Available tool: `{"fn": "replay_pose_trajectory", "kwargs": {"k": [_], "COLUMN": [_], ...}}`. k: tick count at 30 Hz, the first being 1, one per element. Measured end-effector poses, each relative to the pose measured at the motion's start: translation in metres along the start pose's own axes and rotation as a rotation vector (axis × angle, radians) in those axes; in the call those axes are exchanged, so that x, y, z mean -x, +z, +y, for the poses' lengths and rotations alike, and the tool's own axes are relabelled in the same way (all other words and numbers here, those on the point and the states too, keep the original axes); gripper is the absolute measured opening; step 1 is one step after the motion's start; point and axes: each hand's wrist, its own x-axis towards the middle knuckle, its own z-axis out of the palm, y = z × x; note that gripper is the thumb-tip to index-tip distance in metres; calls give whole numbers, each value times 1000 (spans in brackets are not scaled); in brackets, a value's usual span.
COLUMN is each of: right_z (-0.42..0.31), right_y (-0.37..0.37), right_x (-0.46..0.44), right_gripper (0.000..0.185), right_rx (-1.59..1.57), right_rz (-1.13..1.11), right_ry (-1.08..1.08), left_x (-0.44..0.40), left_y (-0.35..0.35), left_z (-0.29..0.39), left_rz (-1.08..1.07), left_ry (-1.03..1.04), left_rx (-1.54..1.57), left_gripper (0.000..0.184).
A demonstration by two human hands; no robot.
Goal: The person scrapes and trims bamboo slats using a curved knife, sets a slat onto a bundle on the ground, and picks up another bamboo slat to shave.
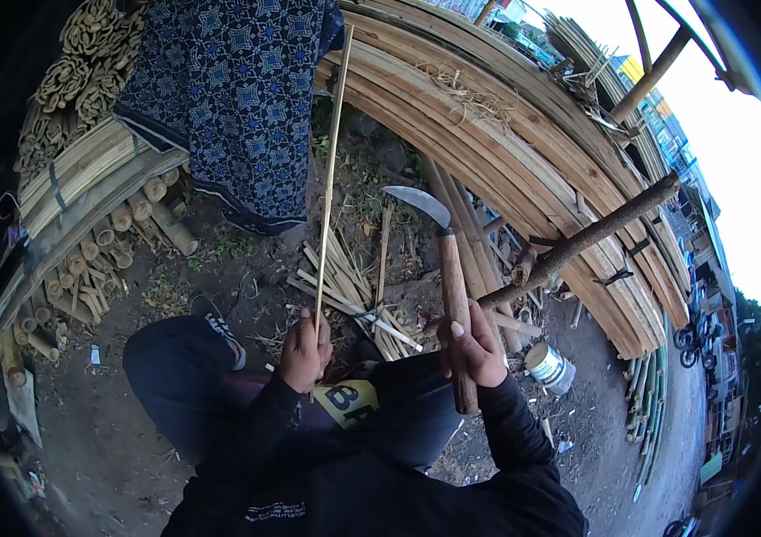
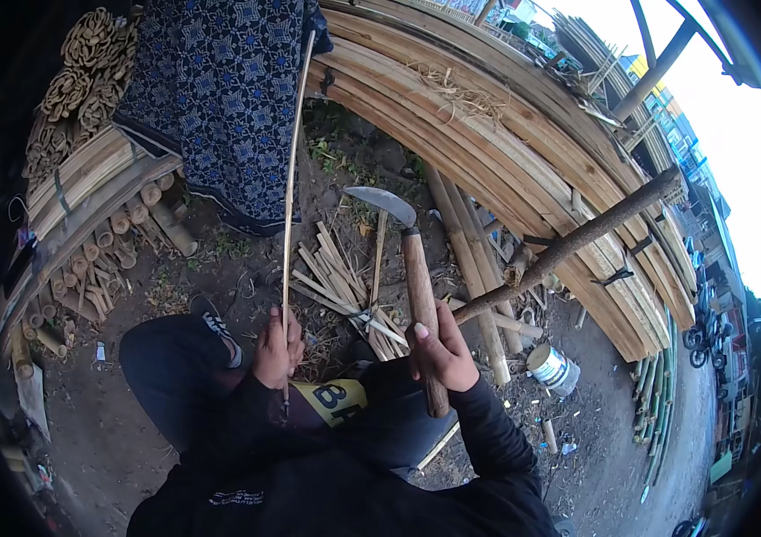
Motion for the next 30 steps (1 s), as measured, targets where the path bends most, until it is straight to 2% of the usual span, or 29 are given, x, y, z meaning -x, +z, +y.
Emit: {"fn": "replay_pose_trajectory", "kwargs": {"k": [1,3,4,7,16,19,22,24,27,30], "right_z": [1,-3,-5,0,7,9,9,10,11,15], "right_y": [-1,1,6,9,14,15,13,12,12,13], "right_x": [4,12,13,11,8,8,8,9,9,11], "right_gripper": [41,43,51,51,51,47,45,46,48,52], "right_rx": [0,1,46,60,24,4,13,8,33,46], "right_rz": [-2,-211,-239,-281,-279,-275,-266,-256,-277,-283], "right_ry": [-1,51,92,155,182,165,159,167,183,184], "left_x": [-1,-2,-1,0,6,7,5,4,2,7], "left_y": [-1,0,0,4,-2,-5,-9,-5,-2,8], "left_z": [-1,-1,0,2,7,7,3,2,3,16], "left_rz": [1,26,26,16,-1,-44,-120,-88,-105,-101], "left_ry": [2,0,-2,-27,-70,-23,-19,80,88,27], "left_rx": [0,-73,-75,-76,-124,-129,-93,-152,-149,-135], "left_gripper": [47,49,49,50,48,46,40,33,25,29]}}
